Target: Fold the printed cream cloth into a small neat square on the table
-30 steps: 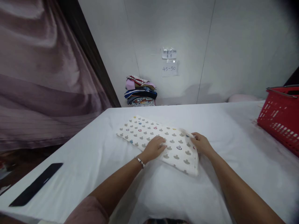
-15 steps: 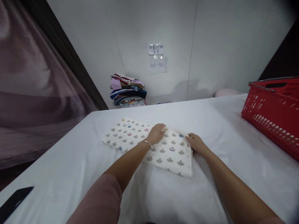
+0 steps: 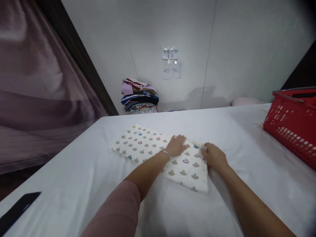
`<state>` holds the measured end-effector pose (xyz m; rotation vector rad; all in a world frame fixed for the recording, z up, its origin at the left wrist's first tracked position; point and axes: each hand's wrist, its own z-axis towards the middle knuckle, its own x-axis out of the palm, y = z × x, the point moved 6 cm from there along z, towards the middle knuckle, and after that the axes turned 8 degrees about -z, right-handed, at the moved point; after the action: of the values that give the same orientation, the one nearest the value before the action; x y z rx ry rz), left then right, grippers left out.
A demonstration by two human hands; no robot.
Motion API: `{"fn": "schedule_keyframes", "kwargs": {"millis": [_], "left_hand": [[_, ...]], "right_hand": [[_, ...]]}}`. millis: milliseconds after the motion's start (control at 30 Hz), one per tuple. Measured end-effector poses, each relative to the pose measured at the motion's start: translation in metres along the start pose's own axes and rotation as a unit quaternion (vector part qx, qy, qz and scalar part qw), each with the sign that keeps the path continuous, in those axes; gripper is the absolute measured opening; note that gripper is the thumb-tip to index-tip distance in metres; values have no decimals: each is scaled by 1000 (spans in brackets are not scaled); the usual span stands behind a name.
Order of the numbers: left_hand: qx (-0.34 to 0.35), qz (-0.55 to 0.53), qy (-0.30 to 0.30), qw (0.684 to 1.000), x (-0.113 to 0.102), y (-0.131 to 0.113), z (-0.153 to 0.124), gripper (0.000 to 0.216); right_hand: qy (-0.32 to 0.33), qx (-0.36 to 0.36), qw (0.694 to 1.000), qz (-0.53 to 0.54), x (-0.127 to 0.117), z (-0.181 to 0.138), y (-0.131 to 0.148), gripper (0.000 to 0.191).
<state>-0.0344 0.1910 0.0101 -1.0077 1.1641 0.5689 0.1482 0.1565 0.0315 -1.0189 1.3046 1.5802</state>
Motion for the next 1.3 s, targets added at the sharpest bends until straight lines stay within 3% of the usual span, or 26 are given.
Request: {"fn": "schedule_keyframes", "kwargs": {"millis": [100,200,300,400,600,733,1000,1133,1300], "left_hand": [[-11,5,0,1000,3,1,1,57],[-12,8,-1,1000,5,1,3,55],[-6,-1,12,1000,4,3,5,54],[-26,-2,-3,1000,-6,14,1,59],[-203,40,-116,972,-38,79,-28,66],[-267,16,-58,962,-31,111,-33,76],[-264,31,-56,962,-24,116,-27,86],[-263,26,-57,963,-25,113,-30,86],[-263,24,-58,963,-29,109,-31,86]], "right_hand": [[-84,-159,982,48,-11,-13,37,39],[-33,-262,963,62,7,-24,58,54],[11,-247,969,-13,35,-22,52,62],[2,-228,971,-66,49,-18,40,63],[-30,-241,967,-70,54,-18,36,59],[-30,-237,969,-62,55,-18,36,59],[-10,-229,971,-68,56,-17,33,63],[47,-214,974,-50,49,-18,39,61],[14,-223,973,-51,34,-13,64,63]]}}
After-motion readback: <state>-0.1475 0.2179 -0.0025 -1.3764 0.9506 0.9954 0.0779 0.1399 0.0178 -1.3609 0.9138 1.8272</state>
